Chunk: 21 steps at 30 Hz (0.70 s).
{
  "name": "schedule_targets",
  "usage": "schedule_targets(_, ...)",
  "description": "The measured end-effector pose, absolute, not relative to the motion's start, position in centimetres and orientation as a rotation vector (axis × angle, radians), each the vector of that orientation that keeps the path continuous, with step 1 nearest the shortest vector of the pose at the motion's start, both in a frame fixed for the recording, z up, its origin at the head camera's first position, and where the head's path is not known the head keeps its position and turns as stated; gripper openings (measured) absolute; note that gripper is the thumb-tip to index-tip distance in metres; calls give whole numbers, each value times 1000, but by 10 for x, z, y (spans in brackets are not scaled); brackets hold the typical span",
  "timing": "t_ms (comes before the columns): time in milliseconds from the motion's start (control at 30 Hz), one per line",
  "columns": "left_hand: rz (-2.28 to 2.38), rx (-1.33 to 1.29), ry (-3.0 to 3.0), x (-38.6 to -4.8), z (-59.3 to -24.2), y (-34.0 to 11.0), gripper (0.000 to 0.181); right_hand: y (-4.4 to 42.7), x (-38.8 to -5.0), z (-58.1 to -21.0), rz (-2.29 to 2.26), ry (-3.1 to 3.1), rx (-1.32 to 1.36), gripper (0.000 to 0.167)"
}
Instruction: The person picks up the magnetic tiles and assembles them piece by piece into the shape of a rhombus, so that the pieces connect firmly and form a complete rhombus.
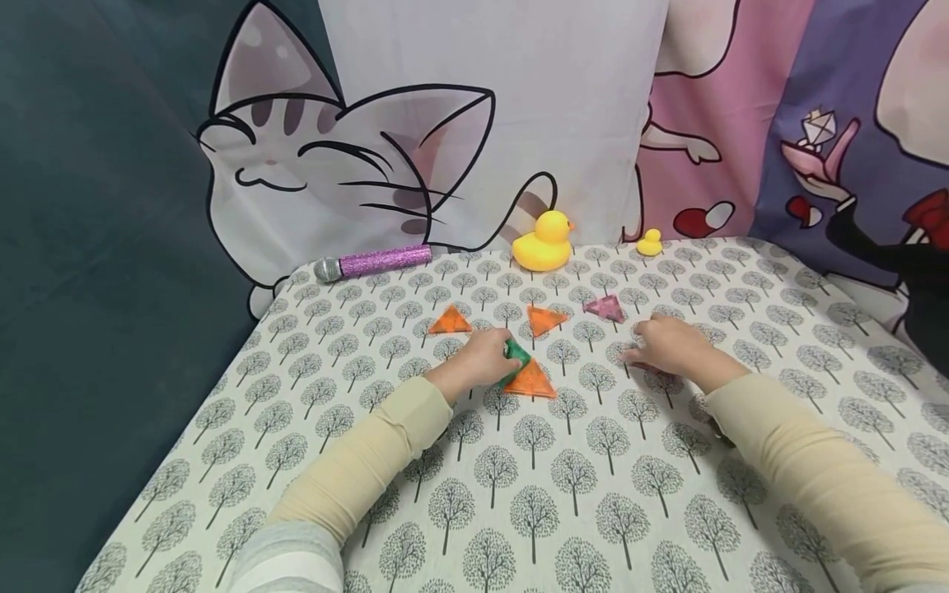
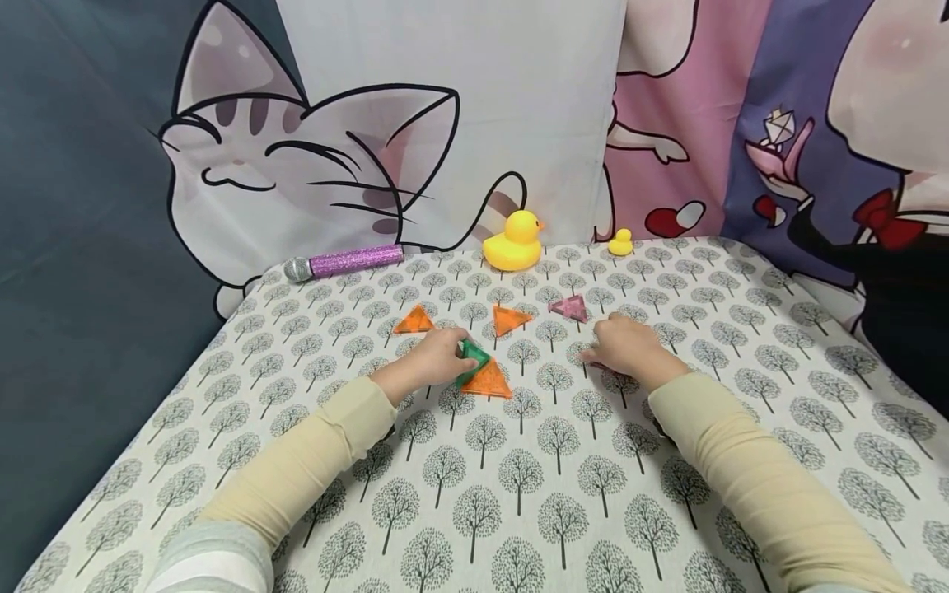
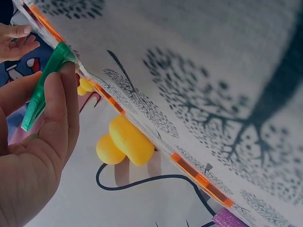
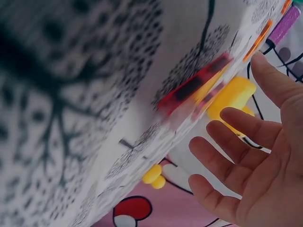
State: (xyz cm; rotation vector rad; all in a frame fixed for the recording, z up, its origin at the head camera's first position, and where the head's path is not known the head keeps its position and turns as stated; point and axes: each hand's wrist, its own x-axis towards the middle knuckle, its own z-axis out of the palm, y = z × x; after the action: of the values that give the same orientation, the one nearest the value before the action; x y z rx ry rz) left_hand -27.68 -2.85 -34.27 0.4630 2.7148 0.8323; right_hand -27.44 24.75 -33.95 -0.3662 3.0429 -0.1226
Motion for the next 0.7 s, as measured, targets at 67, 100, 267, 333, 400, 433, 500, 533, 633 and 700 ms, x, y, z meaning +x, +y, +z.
schedule_targets(67, 832, 468, 2712, -277, -343, -28, 21, 252, -276, -339, -147, 3030, -346, 54)
schedule_targets(100, 830, 472, 2712, -277, -343, -28, 20, 254, -276, -338, -153, 3020, -337, 52)
schedule_targets(267, 812, 486, 2722, -277, -343, -27, 19, 266, -280, -339, -192, 2938, -271, 48)
schedule_targets(333, 808, 490, 2723, -277, -343, -27, 19, 270, -281, -339, -222, 2905, -260, 53)
schedule_targets(400, 808, 489, 2722, -276, -343, -27, 18, 273, -281, -340, -259, 2885, -262, 56)
schedule_targets(433, 812, 489, 2722, -276, -343, -27, 17, 275, -281, -340, -280, 2872, -268, 54)
schedule_targets(500, 825, 485, 2718, -276, -343, -27, 16, 277, -281, -340, -317, 2849, -294, 48)
schedule_targets(533, 833, 481, 2714, -276, -343, -27, 15, 278, -281, -340, -332, 2840, -307, 45)
schedule_targets(633, 842, 476, 2715, -276, -344, -27, 14, 279, -280, -339, -358, 2819, -342, 40)
schedule_targets(700, 837, 478, 2720, -277, -344, -27, 14, 278, -280, -339, -352, 2826, -358, 42)
